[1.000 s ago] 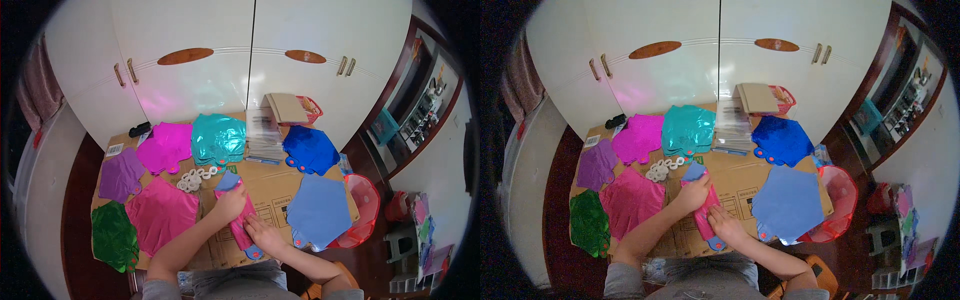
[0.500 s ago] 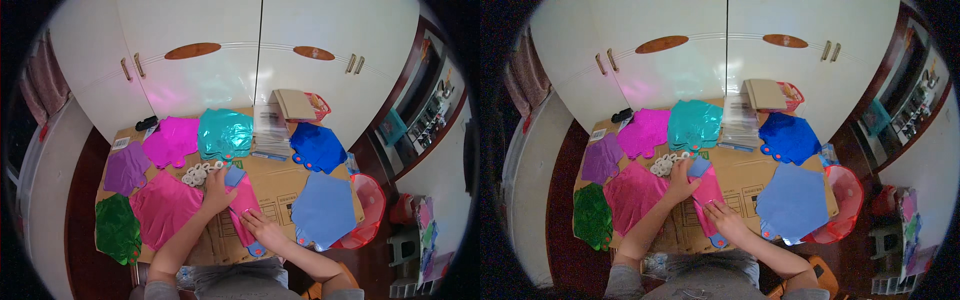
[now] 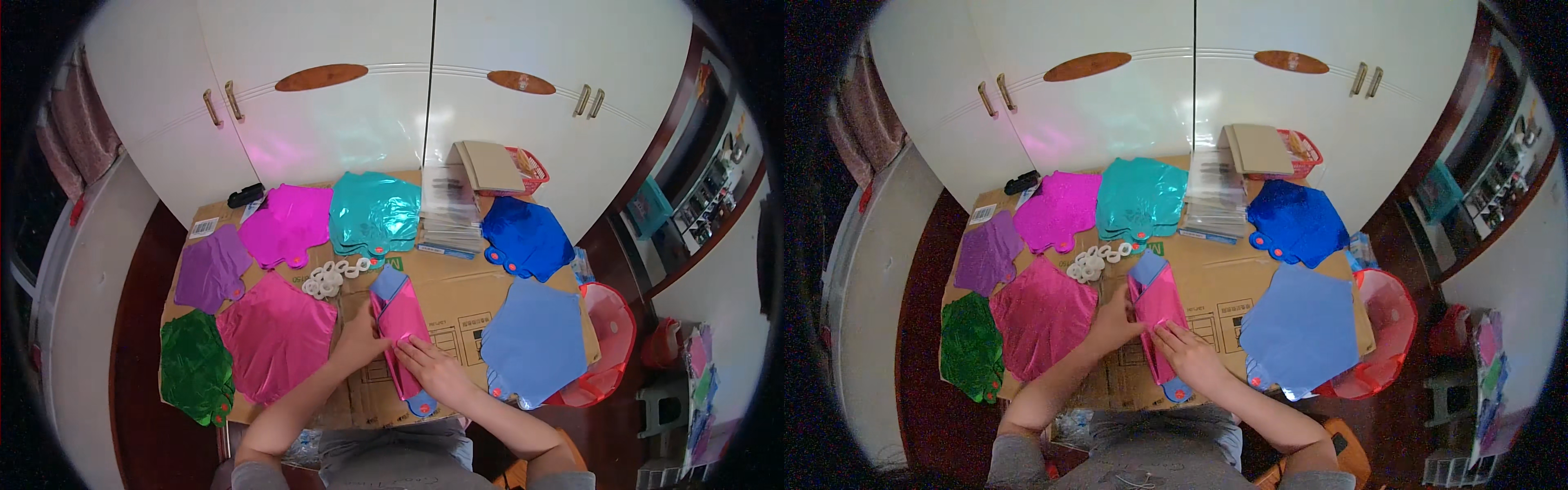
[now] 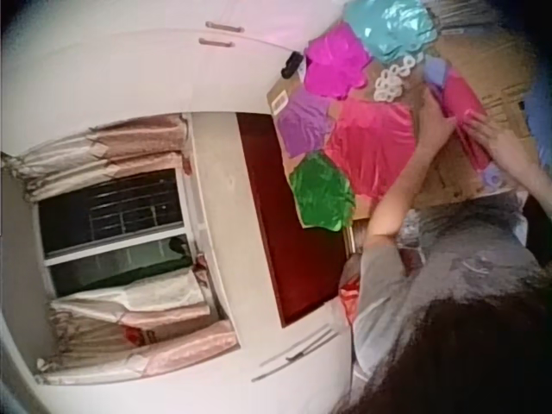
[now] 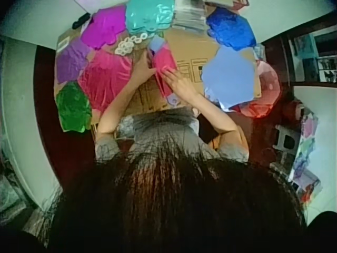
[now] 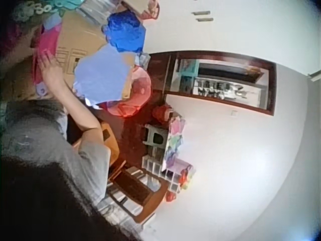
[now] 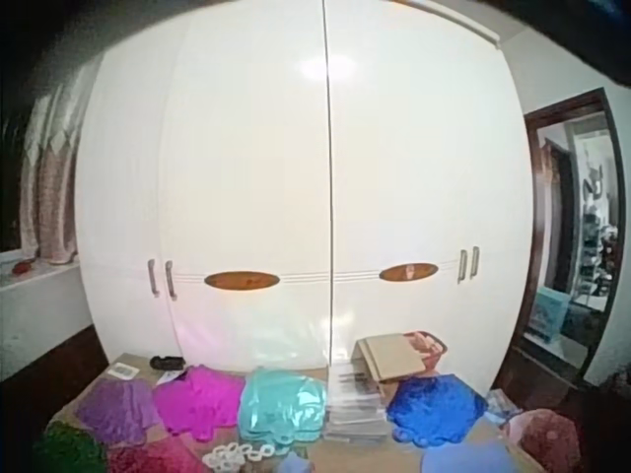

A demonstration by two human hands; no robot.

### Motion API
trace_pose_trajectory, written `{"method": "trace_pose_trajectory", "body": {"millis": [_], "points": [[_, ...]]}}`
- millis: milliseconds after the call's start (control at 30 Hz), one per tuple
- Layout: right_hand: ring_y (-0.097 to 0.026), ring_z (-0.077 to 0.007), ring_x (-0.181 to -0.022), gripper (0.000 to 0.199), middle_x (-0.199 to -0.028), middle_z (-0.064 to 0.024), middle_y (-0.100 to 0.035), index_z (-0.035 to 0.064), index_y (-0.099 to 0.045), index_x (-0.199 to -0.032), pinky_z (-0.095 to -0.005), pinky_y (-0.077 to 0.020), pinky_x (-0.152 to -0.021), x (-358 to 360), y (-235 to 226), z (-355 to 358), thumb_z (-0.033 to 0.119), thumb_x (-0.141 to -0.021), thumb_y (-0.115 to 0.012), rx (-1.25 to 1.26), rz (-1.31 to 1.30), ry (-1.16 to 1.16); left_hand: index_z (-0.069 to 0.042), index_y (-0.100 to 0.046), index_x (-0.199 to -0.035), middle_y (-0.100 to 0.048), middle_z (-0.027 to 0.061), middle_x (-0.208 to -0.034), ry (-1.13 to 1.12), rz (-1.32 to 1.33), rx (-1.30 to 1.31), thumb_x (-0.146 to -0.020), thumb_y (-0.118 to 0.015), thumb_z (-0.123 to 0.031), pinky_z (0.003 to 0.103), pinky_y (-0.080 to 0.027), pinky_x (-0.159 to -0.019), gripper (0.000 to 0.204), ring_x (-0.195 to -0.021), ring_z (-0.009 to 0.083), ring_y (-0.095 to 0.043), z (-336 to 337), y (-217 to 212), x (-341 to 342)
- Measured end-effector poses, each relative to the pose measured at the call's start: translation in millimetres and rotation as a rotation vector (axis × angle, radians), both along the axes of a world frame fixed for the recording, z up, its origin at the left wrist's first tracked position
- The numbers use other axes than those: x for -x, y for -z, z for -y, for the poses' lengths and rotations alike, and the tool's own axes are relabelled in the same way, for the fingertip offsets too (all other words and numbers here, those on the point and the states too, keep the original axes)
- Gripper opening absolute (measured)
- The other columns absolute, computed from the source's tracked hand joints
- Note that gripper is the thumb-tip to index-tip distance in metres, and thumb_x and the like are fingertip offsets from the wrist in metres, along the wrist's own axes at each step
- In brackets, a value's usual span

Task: Folding and packing colorful plastic sheets into cardboard envelopes.

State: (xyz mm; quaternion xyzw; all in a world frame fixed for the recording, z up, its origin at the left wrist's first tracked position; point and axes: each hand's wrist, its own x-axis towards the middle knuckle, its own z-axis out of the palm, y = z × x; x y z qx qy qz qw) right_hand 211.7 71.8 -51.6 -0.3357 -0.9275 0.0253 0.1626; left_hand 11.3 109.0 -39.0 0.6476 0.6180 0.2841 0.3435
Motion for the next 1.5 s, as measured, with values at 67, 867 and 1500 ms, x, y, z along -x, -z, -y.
{"method": "trace_pose_trajectory", "body": {"millis": [67,867,1500], "points": [[-0.045,-0.0248,-0.124,0.047,-0.130,-0.0087,-0.050,0.0053,-0.049,-0.126,-0.0337,-0.0430,-0.097,1,-1,1,0.011,-0.080,-0.049,0.005,0.006,-0.007,-0.002,-0.051,-0.116,-0.062,0.0188,-0.084,0.070,-0.244,-0.030,-0.069,-0.072,-0.024,0.045,-0.048,-0.075,0.056,-0.086,0.0337,-0.060,2,19,2],[-0.049,-0.0271,-0.117,0.041,-0.122,-0.0140,-0.053,-0.0014,-0.053,-0.118,-0.0346,-0.0450,-0.094,-1,5,5,0.010,-0.079,-0.050,0.056,-0.042,0.083,-0.005,-0.059,-0.077,-0.060,0.0079,-0.079,0.255,-0.400,-0.354,-0.072,-0.069,-0.031,0.042,-0.036,-0.072,0.028,-0.085,0.0266,-0.053,9,16,9],[-0.051,-0.0309,-0.108,0.043,-0.119,-0.0184,-0.054,-0.0066,-0.054,-0.115,-0.0404,-0.0416,-0.093,-5,12,5,0.014,-0.077,-0.052,-0.095,0.003,0.261,-0.011,-0.066,-0.079,-0.062,0.0002,-0.085,0.299,-0.387,-0.523,-0.069,-0.069,-0.019,0.039,-0.036,-0.077,0.013,-0.090,0.0200,-0.053,15,17,9]]}}
